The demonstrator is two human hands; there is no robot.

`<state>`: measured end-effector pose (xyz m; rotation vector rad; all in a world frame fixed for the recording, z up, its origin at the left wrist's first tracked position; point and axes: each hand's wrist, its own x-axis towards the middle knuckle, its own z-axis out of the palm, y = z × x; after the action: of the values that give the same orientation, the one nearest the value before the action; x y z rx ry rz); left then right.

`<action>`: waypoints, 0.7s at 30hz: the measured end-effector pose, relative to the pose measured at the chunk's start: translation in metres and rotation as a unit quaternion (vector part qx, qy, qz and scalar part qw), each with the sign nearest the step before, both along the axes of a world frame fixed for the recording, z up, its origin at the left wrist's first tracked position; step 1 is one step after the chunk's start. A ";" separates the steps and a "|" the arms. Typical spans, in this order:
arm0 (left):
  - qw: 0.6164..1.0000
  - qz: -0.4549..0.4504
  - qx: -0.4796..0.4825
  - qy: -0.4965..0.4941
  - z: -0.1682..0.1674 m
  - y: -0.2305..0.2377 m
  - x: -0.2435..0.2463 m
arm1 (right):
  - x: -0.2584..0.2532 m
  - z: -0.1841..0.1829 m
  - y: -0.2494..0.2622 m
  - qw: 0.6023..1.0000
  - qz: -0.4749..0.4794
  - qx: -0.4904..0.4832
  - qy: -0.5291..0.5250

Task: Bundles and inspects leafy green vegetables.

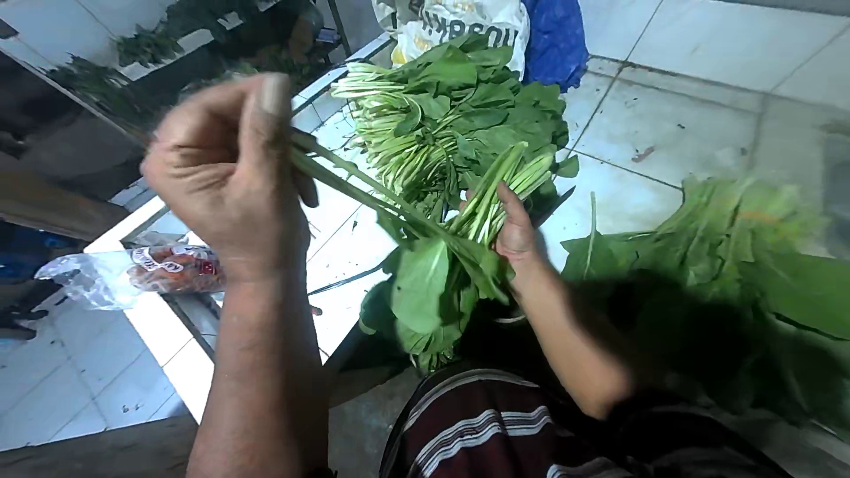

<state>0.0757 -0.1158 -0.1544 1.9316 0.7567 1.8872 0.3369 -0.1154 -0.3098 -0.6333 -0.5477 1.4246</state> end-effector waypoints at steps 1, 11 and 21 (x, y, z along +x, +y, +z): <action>1.000 0.009 0.002 -0.007 0.000 0.001 -0.002 | -0.001 -0.002 0.000 1.000 -0.010 -0.003 0.020; 0.998 0.054 0.005 -0.016 0.007 0.005 -0.032 | 0.000 0.000 -0.004 0.995 -0.030 -0.048 0.079; 0.980 0.110 -0.152 -0.064 -0.001 -0.003 -0.136 | 0.013 -0.009 0.004 0.993 -0.072 -0.039 0.082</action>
<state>-0.0606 -0.1189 -0.1549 1.5794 1.1829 1.8654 0.3499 -0.1113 -0.3193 -0.5988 -0.3127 1.3517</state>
